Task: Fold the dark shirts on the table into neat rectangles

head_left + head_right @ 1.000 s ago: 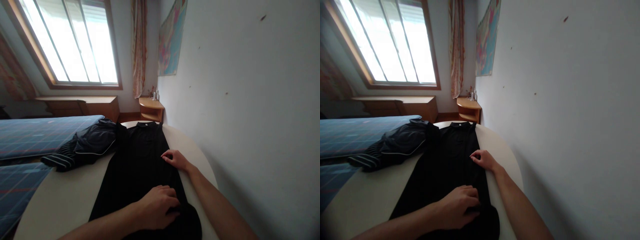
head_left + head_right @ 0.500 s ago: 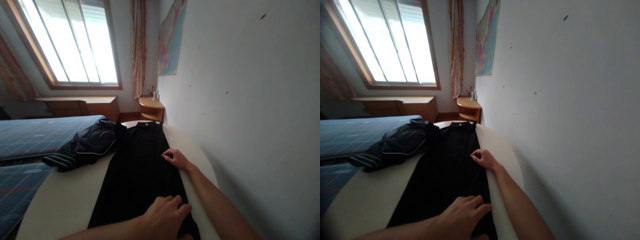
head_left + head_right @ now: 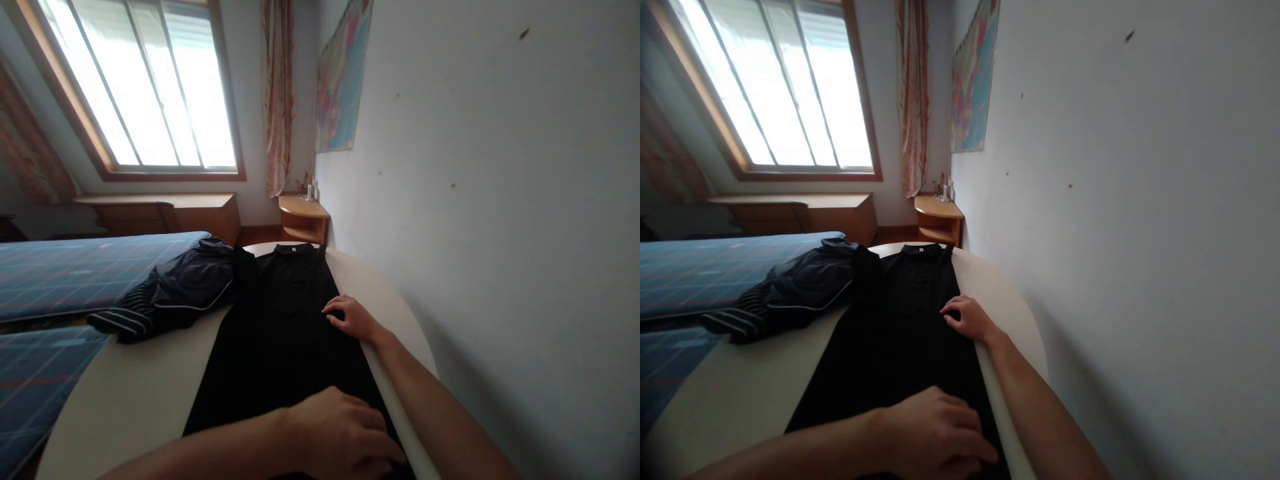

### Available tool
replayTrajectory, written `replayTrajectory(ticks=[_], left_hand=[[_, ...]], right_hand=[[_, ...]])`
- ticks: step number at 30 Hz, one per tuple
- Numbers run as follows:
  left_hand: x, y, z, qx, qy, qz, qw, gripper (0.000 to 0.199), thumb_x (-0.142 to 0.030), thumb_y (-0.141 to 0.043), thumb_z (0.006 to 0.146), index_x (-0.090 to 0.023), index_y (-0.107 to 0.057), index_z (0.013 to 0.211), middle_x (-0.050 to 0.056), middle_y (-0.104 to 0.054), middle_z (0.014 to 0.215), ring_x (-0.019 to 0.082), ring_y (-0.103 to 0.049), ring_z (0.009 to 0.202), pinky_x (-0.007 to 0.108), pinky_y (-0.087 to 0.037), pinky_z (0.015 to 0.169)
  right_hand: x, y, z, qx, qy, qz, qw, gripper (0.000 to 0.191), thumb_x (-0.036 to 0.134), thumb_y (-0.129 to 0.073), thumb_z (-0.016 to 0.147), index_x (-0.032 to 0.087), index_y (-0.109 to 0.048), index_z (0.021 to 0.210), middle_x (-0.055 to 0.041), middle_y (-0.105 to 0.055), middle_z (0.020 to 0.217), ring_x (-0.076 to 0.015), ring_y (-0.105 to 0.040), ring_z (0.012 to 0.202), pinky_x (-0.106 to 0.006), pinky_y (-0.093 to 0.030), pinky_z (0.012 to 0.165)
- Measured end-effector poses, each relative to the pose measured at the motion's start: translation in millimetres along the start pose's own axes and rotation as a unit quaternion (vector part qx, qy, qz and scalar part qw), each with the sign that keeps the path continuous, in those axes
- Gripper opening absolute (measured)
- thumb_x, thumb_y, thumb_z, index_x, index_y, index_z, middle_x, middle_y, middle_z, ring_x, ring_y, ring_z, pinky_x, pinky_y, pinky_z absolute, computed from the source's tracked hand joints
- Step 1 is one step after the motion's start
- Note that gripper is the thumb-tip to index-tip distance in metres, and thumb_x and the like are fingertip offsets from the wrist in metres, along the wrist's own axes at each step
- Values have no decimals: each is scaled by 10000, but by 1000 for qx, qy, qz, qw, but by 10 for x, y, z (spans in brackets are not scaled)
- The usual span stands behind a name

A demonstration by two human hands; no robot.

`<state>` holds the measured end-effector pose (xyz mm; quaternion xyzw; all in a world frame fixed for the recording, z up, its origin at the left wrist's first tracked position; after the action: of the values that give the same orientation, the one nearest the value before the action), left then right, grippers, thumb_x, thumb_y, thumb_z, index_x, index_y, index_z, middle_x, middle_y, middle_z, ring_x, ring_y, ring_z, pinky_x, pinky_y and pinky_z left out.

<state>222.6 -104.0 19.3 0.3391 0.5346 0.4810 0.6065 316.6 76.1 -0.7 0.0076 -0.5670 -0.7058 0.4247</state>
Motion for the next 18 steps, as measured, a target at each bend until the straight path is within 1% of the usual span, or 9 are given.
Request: replayTrajectory(ticks=[1,2,4,6,8,11,14,16,18], left_hand=[[83,84,-43,-13,31,9,999,330,-329,-513,973,-263,-592,1286,44,-697,1170,202,-672,1035,300,-518,892],[160,148,-91,-22,56,19,998,397,-359,-542,955,-261,-562,1339,71,-630,1320,247,-614,1174,361,-476,1002],[288,185,-191,-14,88,30,996,563,-466,-572,932,-283,-461,1453,113,-389,1561,362,-384,1410,531,-333,1134],[371,127,-282,11,109,23,994,643,-538,-531,940,-307,-365,1517,125,-234,1629,415,-200,1479,643,-220,1150],[384,36,-347,29,120,5,992,664,-559,-487,955,-318,-302,1546,128,-191,1638,419,-132,1489,680,-174,1146],[281,-72,-390,40,113,-14,993,712,-566,-497,951,-316,-240,1567,132,-137,1646,422,-79,1489,697,-160,1143],[116,-120,-397,62,82,-17,995,607,-428,-464,1002,-293,-269,1561,144,-132,1642,423,-95,1486,690,-207,1137],[50,-89,-391,74,61,-20,995,518,-334,-441,1017,-295,-353,1525,118,-217,1630,411,-171,1482,651,-285,1129],[78,18,-379,57,53,-34,996,471,-312,-471,1002,-294,-435,1471,80,-383,1572,358,-317,1451,554,-366,1122]], right_hand=[[-8,-4,2,-3,-4,-3,1000,189,245,-639,865,242,-753,1016,-57,-723,1075,-213,-620,1054,-391,-430,1010],[-13,-7,3,-7,-6,-6,1000,204,255,-629,878,238,-749,1042,-62,-721,1086,-214,-618,1065,-393,-430,1014],[-3,-20,4,-10,-1,-15,1000,265,285,-619,896,228,-726,1131,-79,-703,1165,-226,-591,1144,-405,-411,1048],[31,-40,7,1,12,-26,1000,345,312,-622,898,223,-685,1225,-92,-660,1275,-237,-543,1237,-414,-381,1088],[74,-50,16,17,19,-38,999,374,334,-631,892,226,-672,1248,-95,-643,1306,-242,-535,1255,-416,-372,1095],[134,-9,45,20,7,-58,998,293,343,-632,887,223,-720,1140,-87,-705,1150,-233,-613,1111,-393,-419,1019],[182,25,90,24,-3,-67,997,229,311,-599,907,212,-737,1061,-51,-730,922,-191,-655,881,-328,-461,880],[191,8,132,41,-6,-78,996,218,292,-577,923,215,-741,1044,-29,-722,840,-172,-651,794,-298,-464,812],[174,-24,193,51,-9,-99,994,214,266,-561,934,220,-744,1035,-29,-728,890,-171,-659,825,-284,-463,809]])
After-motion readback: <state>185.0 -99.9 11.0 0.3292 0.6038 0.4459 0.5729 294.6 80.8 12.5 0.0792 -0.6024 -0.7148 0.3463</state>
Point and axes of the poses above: each hand's wrist, its own z-axis towards the middle knuckle, its own y-axis out of the back of the hand, x = y × z, the point moved 6 cm from there along z, towards the middle knuckle
